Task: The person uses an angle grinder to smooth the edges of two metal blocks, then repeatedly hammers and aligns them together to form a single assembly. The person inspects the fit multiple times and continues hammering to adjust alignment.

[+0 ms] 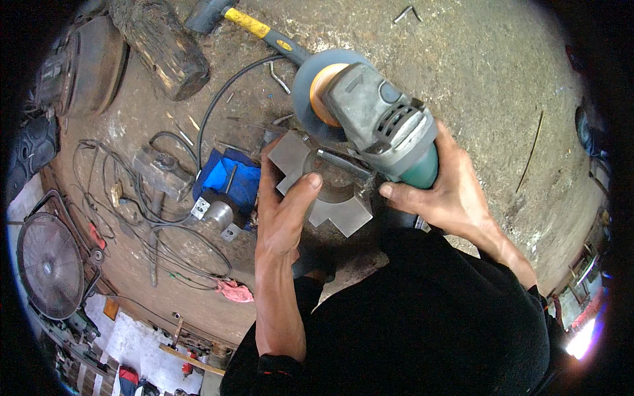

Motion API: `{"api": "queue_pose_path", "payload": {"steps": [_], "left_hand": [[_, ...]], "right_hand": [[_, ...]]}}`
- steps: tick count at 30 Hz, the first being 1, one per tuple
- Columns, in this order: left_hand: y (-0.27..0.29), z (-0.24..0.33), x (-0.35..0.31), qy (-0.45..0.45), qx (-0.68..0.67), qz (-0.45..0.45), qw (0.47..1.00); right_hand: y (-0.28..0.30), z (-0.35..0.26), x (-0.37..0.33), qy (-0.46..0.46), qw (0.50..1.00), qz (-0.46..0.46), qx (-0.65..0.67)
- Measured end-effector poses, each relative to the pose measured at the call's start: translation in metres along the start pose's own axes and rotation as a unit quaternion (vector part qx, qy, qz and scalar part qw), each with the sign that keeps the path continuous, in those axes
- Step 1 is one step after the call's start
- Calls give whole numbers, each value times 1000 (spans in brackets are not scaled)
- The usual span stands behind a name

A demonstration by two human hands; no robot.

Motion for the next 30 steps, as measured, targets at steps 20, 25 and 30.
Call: {"api": "queue_pose_path", "payload": {"steps": [20,25,30], "left_hand": [[-1,4,5,-57,16,-18,998],[-1,4,7,-65,22,-22,997],[-4,9,7,-94,46,-37,994]], "right_hand": [[3,-6,0,-71,996,-48,-27],[2,-8,3,19,998,-22,-59],[2,-5,1,-38,998,-36,-36]]}}
Point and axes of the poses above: each hand's wrist, its own x-axis towards the middle knuckle, its own y-axis out of the back of the hand, z = x × y, the point moved 3 cm from there along x, towards the middle knuckle, and after that the axes turned 1 degree about -y, right-handed, at the moved point
